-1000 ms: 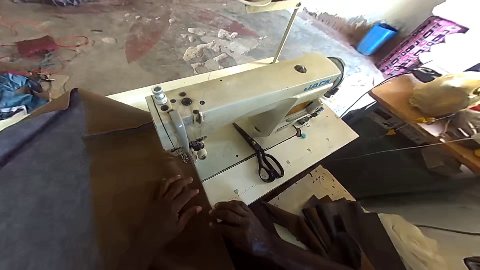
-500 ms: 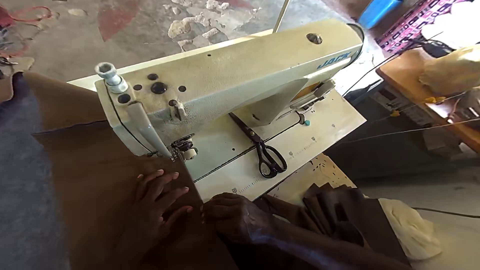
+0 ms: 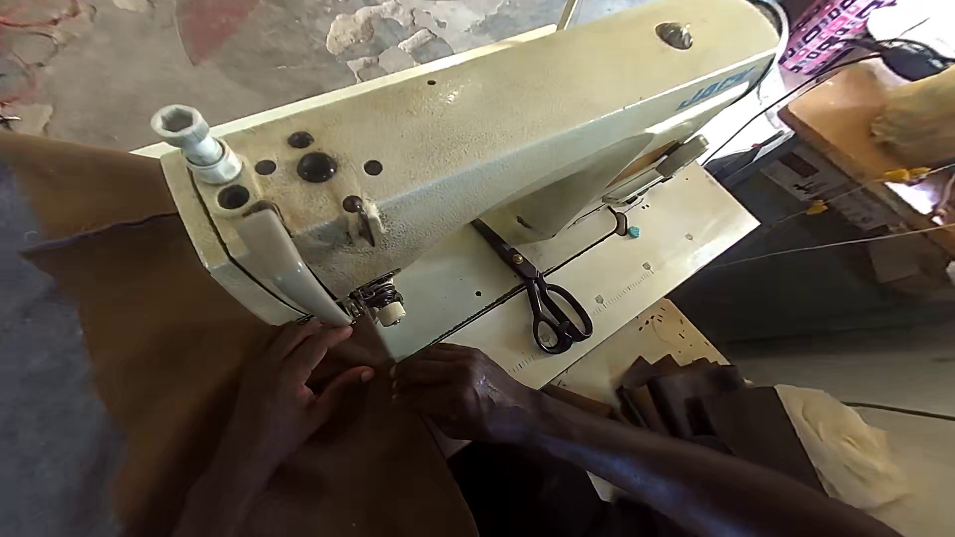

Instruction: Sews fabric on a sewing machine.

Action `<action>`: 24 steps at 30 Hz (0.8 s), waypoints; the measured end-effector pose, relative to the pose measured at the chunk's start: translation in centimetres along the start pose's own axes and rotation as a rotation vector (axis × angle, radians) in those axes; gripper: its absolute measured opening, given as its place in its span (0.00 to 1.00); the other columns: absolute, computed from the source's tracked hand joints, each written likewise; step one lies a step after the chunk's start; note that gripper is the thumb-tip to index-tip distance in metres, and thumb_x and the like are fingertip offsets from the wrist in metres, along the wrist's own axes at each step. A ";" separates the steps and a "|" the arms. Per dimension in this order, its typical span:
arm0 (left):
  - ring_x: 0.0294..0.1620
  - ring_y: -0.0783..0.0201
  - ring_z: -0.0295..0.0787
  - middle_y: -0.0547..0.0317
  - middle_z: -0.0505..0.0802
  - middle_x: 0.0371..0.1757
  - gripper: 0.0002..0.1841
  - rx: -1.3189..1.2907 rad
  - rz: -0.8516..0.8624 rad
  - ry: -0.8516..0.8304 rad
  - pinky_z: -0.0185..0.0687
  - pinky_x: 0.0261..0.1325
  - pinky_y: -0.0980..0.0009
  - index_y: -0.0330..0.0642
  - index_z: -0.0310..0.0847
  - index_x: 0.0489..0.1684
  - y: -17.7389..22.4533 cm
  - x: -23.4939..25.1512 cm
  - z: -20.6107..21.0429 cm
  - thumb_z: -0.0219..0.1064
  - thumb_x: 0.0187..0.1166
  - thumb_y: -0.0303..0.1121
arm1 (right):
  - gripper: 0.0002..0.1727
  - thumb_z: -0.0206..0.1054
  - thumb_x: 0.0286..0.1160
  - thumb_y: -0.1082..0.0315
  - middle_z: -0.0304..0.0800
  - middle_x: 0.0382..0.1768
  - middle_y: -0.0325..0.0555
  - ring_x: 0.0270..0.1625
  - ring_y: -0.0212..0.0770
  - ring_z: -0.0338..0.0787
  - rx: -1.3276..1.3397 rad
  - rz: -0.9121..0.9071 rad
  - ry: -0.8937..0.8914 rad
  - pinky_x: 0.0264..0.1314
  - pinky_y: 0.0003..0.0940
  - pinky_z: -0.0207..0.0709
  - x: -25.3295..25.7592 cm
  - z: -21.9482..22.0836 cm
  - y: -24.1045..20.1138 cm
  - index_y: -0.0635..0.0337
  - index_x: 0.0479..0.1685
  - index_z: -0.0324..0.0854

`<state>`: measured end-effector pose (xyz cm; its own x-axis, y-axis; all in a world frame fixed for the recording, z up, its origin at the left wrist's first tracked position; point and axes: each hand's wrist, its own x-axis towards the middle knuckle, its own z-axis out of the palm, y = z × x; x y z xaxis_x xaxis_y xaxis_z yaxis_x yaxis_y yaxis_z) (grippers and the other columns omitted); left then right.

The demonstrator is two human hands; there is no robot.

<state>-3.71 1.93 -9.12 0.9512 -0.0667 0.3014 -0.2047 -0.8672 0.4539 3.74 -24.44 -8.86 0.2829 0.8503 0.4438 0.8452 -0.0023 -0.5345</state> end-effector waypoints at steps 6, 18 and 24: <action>0.51 0.51 0.92 0.51 0.95 0.48 0.35 0.046 -0.035 -0.004 0.82 0.56 0.43 0.44 0.91 0.55 -1.1 0.9 -0.1 0.63 0.73 0.69 | 0.09 0.67 0.76 0.75 0.95 0.51 0.46 0.64 0.42 0.90 -0.001 0.008 -0.004 0.72 0.36 0.81 1.3 0.1 1.1 0.59 0.43 0.94; 0.54 0.51 0.92 0.48 0.95 0.47 0.32 0.053 -0.046 0.021 0.81 0.58 0.44 0.41 0.92 0.46 -2.0 2.3 -0.6 0.64 0.74 0.66 | 0.09 0.68 0.73 0.76 0.95 0.50 0.46 0.61 0.41 0.91 -0.020 0.032 0.033 0.68 0.36 0.83 3.1 0.3 2.0 0.59 0.41 0.94; 0.51 0.61 0.93 0.60 0.96 0.45 0.27 0.024 -0.121 -0.021 0.84 0.56 0.51 0.51 0.94 0.45 -2.5 2.5 -0.3 0.64 0.75 0.64 | 0.10 0.68 0.71 0.77 0.96 0.49 0.44 0.59 0.41 0.92 -0.048 0.038 0.070 0.65 0.35 0.84 3.6 0.4 2.3 0.58 0.40 0.95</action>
